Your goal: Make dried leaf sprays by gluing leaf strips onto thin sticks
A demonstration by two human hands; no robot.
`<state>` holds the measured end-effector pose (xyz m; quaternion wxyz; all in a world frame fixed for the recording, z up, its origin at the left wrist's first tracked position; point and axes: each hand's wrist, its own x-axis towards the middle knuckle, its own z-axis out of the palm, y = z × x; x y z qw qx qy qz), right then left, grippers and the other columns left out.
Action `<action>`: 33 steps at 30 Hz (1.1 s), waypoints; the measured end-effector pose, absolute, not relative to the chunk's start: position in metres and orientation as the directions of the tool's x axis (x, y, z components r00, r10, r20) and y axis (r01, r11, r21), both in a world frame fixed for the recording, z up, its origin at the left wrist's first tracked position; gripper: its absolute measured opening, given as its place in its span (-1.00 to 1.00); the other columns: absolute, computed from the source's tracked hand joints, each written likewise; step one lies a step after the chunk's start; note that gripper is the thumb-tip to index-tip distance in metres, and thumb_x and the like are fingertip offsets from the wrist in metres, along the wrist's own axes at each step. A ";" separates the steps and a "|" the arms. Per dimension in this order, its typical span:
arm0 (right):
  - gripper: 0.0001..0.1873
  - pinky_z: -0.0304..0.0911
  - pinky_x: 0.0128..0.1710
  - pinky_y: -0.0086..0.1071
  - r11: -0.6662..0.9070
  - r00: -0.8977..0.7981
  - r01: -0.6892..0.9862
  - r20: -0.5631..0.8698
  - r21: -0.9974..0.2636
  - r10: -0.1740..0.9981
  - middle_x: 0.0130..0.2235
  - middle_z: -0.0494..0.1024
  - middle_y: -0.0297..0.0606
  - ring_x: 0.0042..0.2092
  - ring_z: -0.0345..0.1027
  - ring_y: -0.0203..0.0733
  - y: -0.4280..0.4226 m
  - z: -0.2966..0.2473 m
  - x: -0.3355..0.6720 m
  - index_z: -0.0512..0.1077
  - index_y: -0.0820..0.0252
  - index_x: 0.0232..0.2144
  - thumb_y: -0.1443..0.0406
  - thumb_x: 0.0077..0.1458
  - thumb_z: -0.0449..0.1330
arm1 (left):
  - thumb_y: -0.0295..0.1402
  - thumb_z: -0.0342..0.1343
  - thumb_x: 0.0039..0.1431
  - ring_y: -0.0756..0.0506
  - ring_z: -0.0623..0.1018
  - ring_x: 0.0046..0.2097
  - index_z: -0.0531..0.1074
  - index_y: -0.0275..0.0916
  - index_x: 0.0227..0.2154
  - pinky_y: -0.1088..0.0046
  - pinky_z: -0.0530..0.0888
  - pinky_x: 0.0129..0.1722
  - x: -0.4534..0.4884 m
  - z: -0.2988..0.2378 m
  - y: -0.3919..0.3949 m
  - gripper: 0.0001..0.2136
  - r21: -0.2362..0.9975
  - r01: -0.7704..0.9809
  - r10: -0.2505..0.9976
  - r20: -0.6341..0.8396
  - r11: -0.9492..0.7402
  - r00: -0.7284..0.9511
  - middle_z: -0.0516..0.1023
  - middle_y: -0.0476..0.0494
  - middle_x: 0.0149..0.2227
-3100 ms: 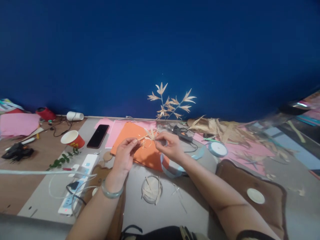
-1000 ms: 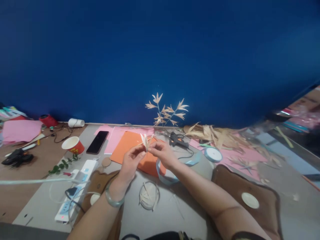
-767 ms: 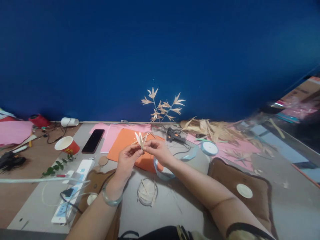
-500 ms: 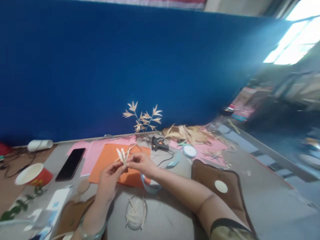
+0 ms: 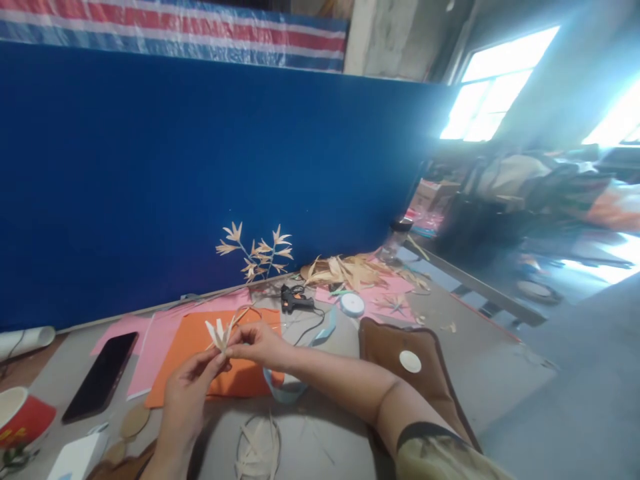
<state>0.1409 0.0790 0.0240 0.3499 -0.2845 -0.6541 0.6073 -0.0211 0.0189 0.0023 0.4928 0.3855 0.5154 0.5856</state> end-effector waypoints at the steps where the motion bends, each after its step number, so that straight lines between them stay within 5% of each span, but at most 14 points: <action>1: -0.66 0.24 -0.28 -0.39 0.101 -0.590 -0.059 0.116 -0.993 0.799 -0.49 0.51 -0.33 -0.34 0.38 -0.24 0.078 0.024 0.141 0.49 0.23 -0.53 0.04 -0.11 0.32 | -0.27 0.37 -0.17 -0.08 0.59 -0.38 0.58 -0.27 -0.41 0.44 0.53 -0.28 -0.021 0.002 0.019 -0.76 0.989 -0.145 0.976 -0.025 -0.007 -0.216 0.62 -0.11 -0.45; 5: -0.70 0.26 -0.29 -0.40 0.099 -0.579 -0.132 0.158 -0.986 0.800 -0.45 0.53 -0.31 -0.37 0.38 -0.27 0.076 0.025 0.140 0.50 0.24 -0.48 0.09 -0.08 0.32 | -0.27 0.35 -0.15 -0.08 0.58 -0.40 0.58 -0.29 -0.44 0.42 0.52 -0.28 -0.018 0.008 0.017 -0.78 0.993 -0.108 0.976 0.029 -0.053 -0.216 0.61 -0.13 -0.47; 13: -0.74 0.28 -0.31 -0.41 0.126 -0.526 -0.145 0.185 -0.981 0.830 -0.44 0.51 -0.31 -0.39 0.37 -0.32 0.077 0.022 0.137 0.45 0.26 -0.47 0.16 -0.06 0.33 | -0.28 0.33 -0.13 -0.02 0.56 -0.43 0.53 -0.33 -0.46 0.43 0.51 -0.28 -0.013 0.020 0.019 -0.79 0.968 -0.241 0.980 -0.109 0.067 -0.168 0.58 -0.08 -0.47; 33: -0.92 0.33 -0.31 -0.41 0.257 -0.422 -0.100 0.275 -0.961 0.864 -0.45 0.56 -0.29 -0.38 0.43 -0.29 0.062 0.032 0.133 0.46 0.25 -0.49 0.33 -0.02 0.25 | -0.30 0.16 0.11 -0.04 0.57 -0.31 0.47 -0.29 -0.31 0.42 0.51 -0.22 -0.008 0.001 0.009 -0.84 0.947 0.225 0.912 0.291 -0.231 -0.290 0.57 -0.13 -0.35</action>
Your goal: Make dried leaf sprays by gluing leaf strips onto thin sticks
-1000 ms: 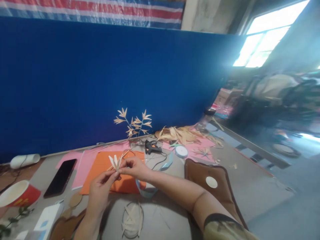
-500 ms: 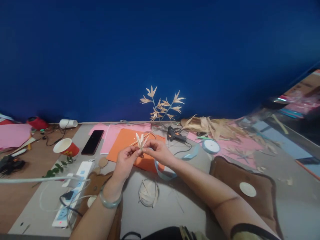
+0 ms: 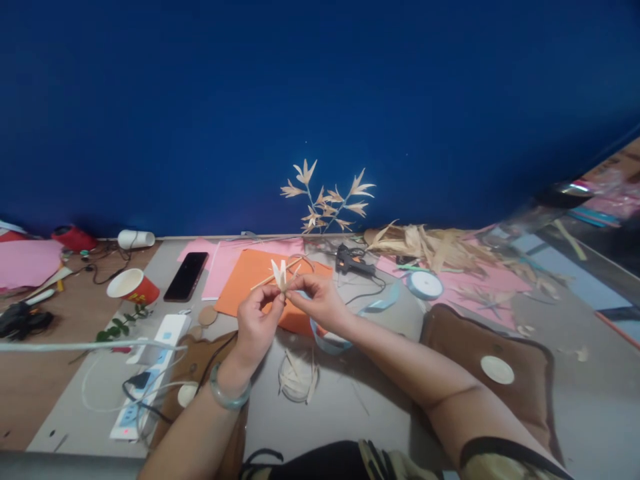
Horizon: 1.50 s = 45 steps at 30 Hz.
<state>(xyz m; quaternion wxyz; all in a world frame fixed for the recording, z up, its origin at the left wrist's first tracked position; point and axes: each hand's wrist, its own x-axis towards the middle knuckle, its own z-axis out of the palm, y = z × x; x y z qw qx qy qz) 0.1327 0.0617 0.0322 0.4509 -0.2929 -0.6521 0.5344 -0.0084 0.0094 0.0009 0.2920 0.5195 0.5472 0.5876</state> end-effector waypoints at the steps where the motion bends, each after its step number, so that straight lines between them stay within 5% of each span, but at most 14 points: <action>1: -0.92 0.34 -0.31 -0.41 0.275 -0.400 -0.094 0.289 -0.957 0.869 -0.45 0.56 -0.28 -0.38 0.43 -0.29 0.060 0.032 0.132 0.45 0.25 -0.49 0.33 -0.02 0.25 | -0.30 0.16 0.11 -0.05 0.58 -0.29 0.47 -0.29 -0.30 0.41 0.51 -0.21 -0.008 -0.001 0.009 -0.83 0.942 0.239 0.904 0.302 -0.235 -0.303 0.58 -0.15 -0.33; 15: -0.89 0.32 -0.33 -0.42 0.295 -0.299 -0.098 0.310 -0.951 0.902 -0.47 0.53 -0.31 -0.40 0.39 -0.30 0.046 0.027 0.124 0.44 0.23 -0.50 0.30 0.01 0.24 | -0.33 0.14 0.12 -0.06 0.57 -0.30 0.48 -0.26 -0.33 0.41 0.50 -0.27 -0.005 -0.007 0.005 -0.88 0.739 0.582 0.729 0.597 -0.338 -0.334 0.57 -0.13 -0.35; 20: -0.89 0.35 -0.24 -0.37 0.266 -0.319 -0.149 0.301 -0.952 0.898 -0.39 0.56 -0.27 -0.32 0.43 -0.27 0.040 0.025 0.123 0.45 0.23 -0.44 0.28 0.03 0.23 | -0.42 0.16 0.10 -0.05 0.57 -0.32 0.48 -0.24 -0.35 0.43 0.48 -0.30 -0.006 -0.009 0.007 -0.95 0.527 0.738 0.584 0.780 -0.421 -0.224 0.56 -0.11 -0.40; 29: -0.88 0.33 -0.27 -0.37 0.236 -0.314 -0.127 0.265 -0.963 0.912 -0.41 0.56 -0.27 -0.33 0.41 -0.25 0.037 0.024 0.124 0.48 0.21 -0.46 0.26 0.02 0.24 | -0.48 0.16 0.11 -0.13 0.59 -0.23 0.49 -0.23 -0.23 0.35 0.46 -0.18 -0.008 -0.011 -0.001 -0.85 0.351 0.835 0.572 0.818 -0.423 -0.054 0.60 -0.21 -0.32; 45: -0.83 0.33 -0.29 -0.38 0.250 -0.282 -0.132 0.278 -0.959 0.918 -0.42 0.55 -0.27 -0.36 0.40 -0.26 0.049 0.035 0.132 0.46 0.22 -0.45 0.21 0.01 0.27 | -0.50 0.04 0.17 -0.19 0.55 -0.02 0.43 -0.23 0.00 0.22 0.45 0.01 -0.001 -0.012 -0.002 -0.67 0.515 0.714 0.702 0.710 -0.474 -0.046 0.57 -0.29 -0.09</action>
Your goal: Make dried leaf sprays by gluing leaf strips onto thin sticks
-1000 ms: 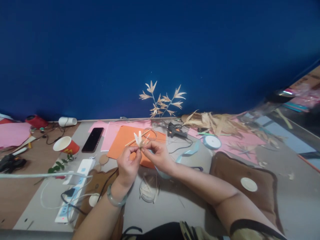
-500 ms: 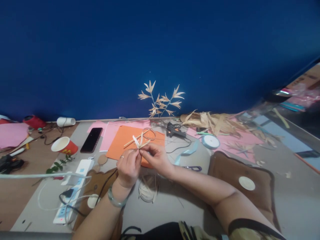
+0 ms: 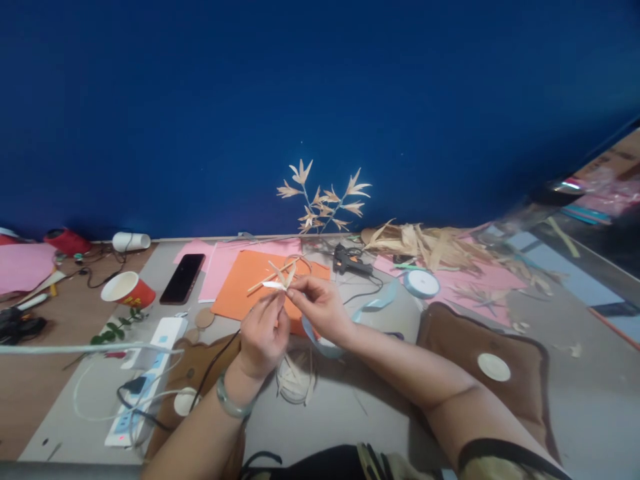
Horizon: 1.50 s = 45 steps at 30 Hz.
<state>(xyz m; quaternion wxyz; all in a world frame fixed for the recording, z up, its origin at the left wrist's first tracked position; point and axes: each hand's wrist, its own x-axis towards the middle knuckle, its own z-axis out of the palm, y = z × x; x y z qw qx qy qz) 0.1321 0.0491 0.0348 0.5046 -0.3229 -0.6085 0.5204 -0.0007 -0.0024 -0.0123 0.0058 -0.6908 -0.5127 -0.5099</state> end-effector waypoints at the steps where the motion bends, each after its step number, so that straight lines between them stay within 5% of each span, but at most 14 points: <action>1: -0.82 0.34 -0.27 -0.37 0.227 -0.302 -0.151 0.263 -0.962 0.916 -0.41 0.56 -0.26 -0.35 0.41 -0.26 0.050 0.036 0.133 0.46 0.22 -0.45 0.20 0.00 0.28 | -0.50 0.05 0.16 -0.18 0.55 -0.03 0.44 -0.22 -0.02 0.22 0.45 0.01 -0.001 -0.010 -0.002 -0.68 0.523 0.696 0.689 0.723 -0.491 -0.057 0.58 -0.27 -0.10; 5: -0.77 0.34 -0.26 -0.37 0.152 -0.379 -0.204 0.221 -0.967 0.899 -0.42 0.55 -0.27 -0.35 0.41 -0.27 0.054 0.039 0.135 0.46 0.22 -0.45 0.16 -0.01 0.30 | -0.47 0.11 0.12 -0.15 0.56 -0.09 0.51 -0.21 -0.18 0.23 0.48 -0.03 -0.004 0.001 0.002 -0.79 0.670 0.525 0.703 0.689 -0.524 -0.178 0.60 -0.21 -0.18; 10: -0.72 0.34 -0.25 -0.37 0.089 -0.455 -0.200 0.173 -0.976 0.874 -0.44 0.52 -0.29 -0.34 0.39 -0.28 0.058 0.041 0.136 0.43 0.23 -0.50 0.12 -0.02 0.30 | -0.31 0.16 0.11 -0.09 0.57 -0.26 0.52 -0.25 -0.34 0.35 0.50 -0.19 -0.006 0.014 0.008 -0.87 0.950 0.117 0.900 0.311 -0.288 -0.307 0.58 -0.15 -0.34; 19: -0.75 0.34 -0.30 -0.38 -0.048 -0.619 -0.235 0.111 -0.971 0.777 -0.49 0.48 -0.34 -0.41 0.39 -0.32 0.068 0.042 0.142 0.43 0.26 -0.47 0.17 0.00 0.31 | -0.24 0.31 -0.08 -0.02 0.54 -0.45 0.48 -0.27 -0.41 0.37 0.51 -0.31 -0.007 0.020 0.015 -0.77 0.920 -0.391 0.992 -0.069 0.021 -0.108 0.57 -0.07 -0.45; 33: -0.79 0.34 -0.31 -0.42 -0.086 -0.721 -0.242 0.120 -0.967 0.683 -0.45 0.50 -0.34 -0.40 0.41 -0.35 0.072 0.042 0.147 0.44 0.27 -0.48 0.22 -0.01 0.32 | -0.30 0.36 -0.16 0.01 0.55 -0.45 0.43 -0.26 -0.41 0.42 0.51 -0.34 -0.012 0.022 0.014 -0.74 0.859 -0.482 0.985 -0.160 0.169 0.060 0.55 -0.02 -0.46; 45: -0.78 0.31 -0.37 -0.45 -0.038 -0.674 -0.196 0.107 -0.980 0.731 -0.47 0.52 -0.34 -0.42 0.39 -0.34 0.072 0.047 0.148 0.47 0.26 -0.51 0.22 -0.12 0.38 | -0.36 0.38 -0.19 0.02 0.52 -0.52 0.41 -0.28 -0.49 0.50 0.47 -0.45 -0.015 0.017 0.017 -0.75 0.833 -0.511 0.977 -0.187 0.211 0.098 0.51 0.01 -0.54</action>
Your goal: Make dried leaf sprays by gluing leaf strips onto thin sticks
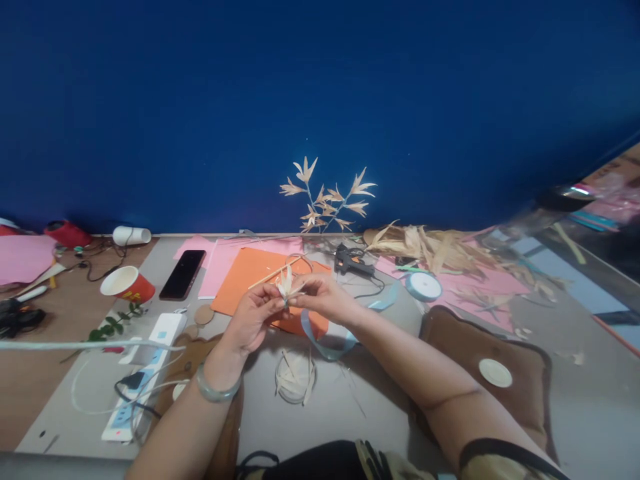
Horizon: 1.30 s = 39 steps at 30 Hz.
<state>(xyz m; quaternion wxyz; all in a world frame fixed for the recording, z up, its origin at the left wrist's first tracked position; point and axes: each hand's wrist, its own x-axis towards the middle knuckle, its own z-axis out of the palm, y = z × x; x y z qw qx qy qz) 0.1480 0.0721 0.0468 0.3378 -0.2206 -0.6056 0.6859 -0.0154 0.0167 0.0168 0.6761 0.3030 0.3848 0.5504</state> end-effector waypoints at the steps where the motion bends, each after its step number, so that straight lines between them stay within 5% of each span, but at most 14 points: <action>1: -0.77 0.31 -0.38 -0.44 -0.037 -0.662 -0.188 0.099 -0.981 0.743 -0.48 0.52 -0.33 -0.42 0.40 -0.33 0.072 0.046 0.148 0.47 0.26 -0.51 0.21 -0.12 0.38 | -0.37 0.38 -0.19 0.03 0.52 -0.52 0.41 -0.28 -0.48 0.50 0.47 -0.44 -0.015 0.017 0.017 -0.75 0.834 -0.512 0.979 -0.182 0.205 0.095 0.50 0.01 -0.55; 10: -0.76 0.31 -0.40 -0.44 -0.032 -0.622 -0.202 0.103 -0.979 0.776 -0.49 0.52 -0.33 -0.44 0.39 -0.32 0.068 0.045 0.145 0.48 0.26 -0.51 0.23 -0.20 0.42 | -0.40 0.39 -0.19 0.04 0.51 -0.53 0.46 -0.30 -0.39 0.53 0.46 -0.45 -0.014 0.020 0.017 -0.73 0.845 -0.507 0.985 -0.144 0.173 0.096 0.53 -0.01 -0.53; 27: -0.96 0.34 -0.40 -0.44 0.305 -0.349 -0.080 0.314 -0.949 0.883 -0.52 0.53 -0.33 -0.44 0.41 -0.31 0.055 0.039 0.135 0.46 0.24 -0.53 0.40 -0.07 0.23 | -0.27 0.35 -0.12 -0.09 0.57 -0.34 0.58 -0.37 -0.42 0.29 0.51 -0.20 -0.011 0.024 0.018 -0.75 0.939 -0.335 0.996 -0.090 0.075 -0.030 0.59 -0.20 -0.37; 39: -0.94 0.36 -0.37 -0.39 0.233 -0.375 -0.017 0.222 -0.972 0.900 -0.49 0.57 -0.30 -0.43 0.44 -0.26 0.057 0.042 0.135 0.49 0.20 -0.51 0.32 -0.04 0.26 | -0.28 0.37 -0.18 0.01 0.51 -0.47 0.55 -0.36 -0.52 0.45 0.49 -0.34 -0.007 0.030 0.018 -0.77 0.939 -0.337 0.990 -0.100 0.061 -0.099 0.52 -0.10 -0.52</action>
